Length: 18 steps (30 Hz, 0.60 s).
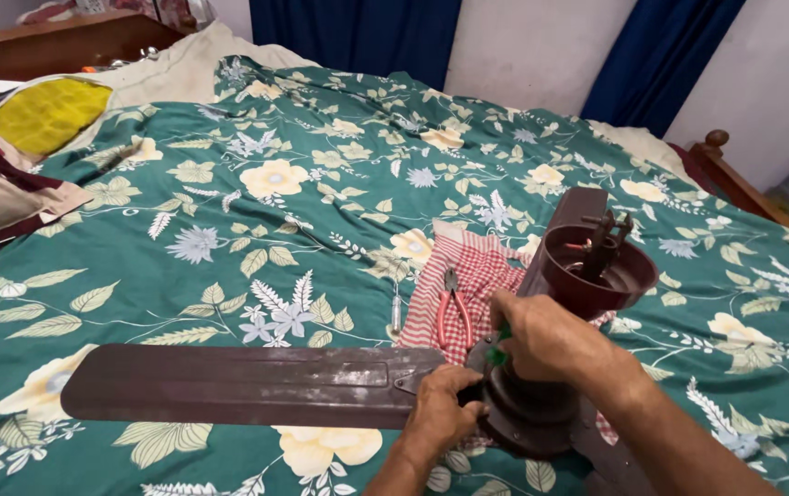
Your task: The person uses a screwdriver and pliers to tighten screws on the central hub of a ceiling fan placed on a bed. The person repeatedly adjusts the fan blades and secures the hub components throughout the clip.
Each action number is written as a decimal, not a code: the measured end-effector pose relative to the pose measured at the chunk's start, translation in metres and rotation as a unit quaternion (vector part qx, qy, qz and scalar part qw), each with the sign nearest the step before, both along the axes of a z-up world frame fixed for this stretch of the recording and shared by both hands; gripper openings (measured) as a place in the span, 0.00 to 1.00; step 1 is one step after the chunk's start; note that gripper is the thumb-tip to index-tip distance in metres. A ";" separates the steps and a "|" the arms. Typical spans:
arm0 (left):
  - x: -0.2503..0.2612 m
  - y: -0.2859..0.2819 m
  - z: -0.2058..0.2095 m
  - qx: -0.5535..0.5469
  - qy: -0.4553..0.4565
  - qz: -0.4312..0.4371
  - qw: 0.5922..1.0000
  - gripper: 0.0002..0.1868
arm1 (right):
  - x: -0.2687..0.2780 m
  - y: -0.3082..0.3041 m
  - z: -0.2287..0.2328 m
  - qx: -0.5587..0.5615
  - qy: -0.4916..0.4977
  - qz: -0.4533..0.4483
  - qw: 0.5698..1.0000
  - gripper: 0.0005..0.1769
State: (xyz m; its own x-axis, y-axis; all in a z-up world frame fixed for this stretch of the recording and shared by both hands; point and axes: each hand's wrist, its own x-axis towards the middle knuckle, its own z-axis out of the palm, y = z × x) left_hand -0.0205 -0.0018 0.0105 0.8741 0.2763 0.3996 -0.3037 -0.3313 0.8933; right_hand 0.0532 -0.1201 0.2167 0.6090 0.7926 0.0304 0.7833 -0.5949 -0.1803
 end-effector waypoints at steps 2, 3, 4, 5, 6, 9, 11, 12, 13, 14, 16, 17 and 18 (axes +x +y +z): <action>0.000 0.000 -0.001 0.013 -0.010 0.003 1.000 0.22 | -0.002 -0.003 -0.001 0.006 0.002 -0.013 1.000 0.18; 0.002 0.001 -0.001 0.021 -0.016 0.004 1.000 0.22 | -0.002 -0.002 0.000 0.008 -0.007 -0.009 1.000 0.18; 0.004 0.001 -0.001 0.016 -0.004 0.011 1.000 0.22 | -0.002 -0.001 0.000 0.009 -0.015 -0.004 1.000 0.18; 0.004 -0.001 -0.003 0.011 0.011 0.016 1.000 0.22 | -0.004 -0.002 -0.001 0.011 -0.022 -0.001 1.000 0.17; 0.003 -0.003 -0.005 0.007 0.025 0.022 0.999 0.22 | -0.005 -0.002 -0.002 0.007 -0.017 -0.011 1.000 0.17; 0.006 0.000 -0.009 0.021 -0.029 0.001 0.999 0.22 | -0.006 0.001 0.000 -0.001 -0.010 -0.031 0.999 0.17; 0.008 -0.002 -0.011 -0.006 -0.007 0.002 1.000 0.21 | -0.008 0.003 0.000 -0.002 -0.011 -0.026 1.000 0.18; 0.008 -0.004 -0.013 -0.020 0.005 0.003 1.000 0.20 | -0.008 0.003 0.001 -0.012 -0.010 -0.036 0.999 0.17; 0.006 -0.006 -0.015 -0.015 0.007 0.003 1.000 0.20 | -0.008 0.004 0.003 -0.023 -0.008 -0.046 0.999 0.17; 0.003 -0.006 -0.017 -0.009 0.009 0.003 1.000 0.20 | -0.009 0.004 0.005 -0.035 -0.005 -0.055 0.998 0.17; 0.008 0.001 -0.011 0.005 -0.006 0.007 1.000 0.21 | -0.012 0.007 0.010 -0.020 -0.013 -0.050 0.998 0.17; 0.007 -0.001 -0.011 0.003 -0.015 0.009 1.000 0.22 | -0.015 0.006 0.012 -0.017 -0.013 -0.048 0.999 0.16; 0.006 -0.003 -0.011 0.002 -0.024 0.011 1.000 0.23 | -0.017 0.006 0.014 -0.035 -0.018 -0.073 0.997 0.16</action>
State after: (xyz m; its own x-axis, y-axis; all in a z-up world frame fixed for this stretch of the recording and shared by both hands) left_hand -0.0141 -0.0046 0.0000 0.8478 0.2941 0.4413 -0.3381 -0.3413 0.8770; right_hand 0.0361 -0.1139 0.2303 0.7172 0.6969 0.0015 0.6929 -0.7129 -0.1083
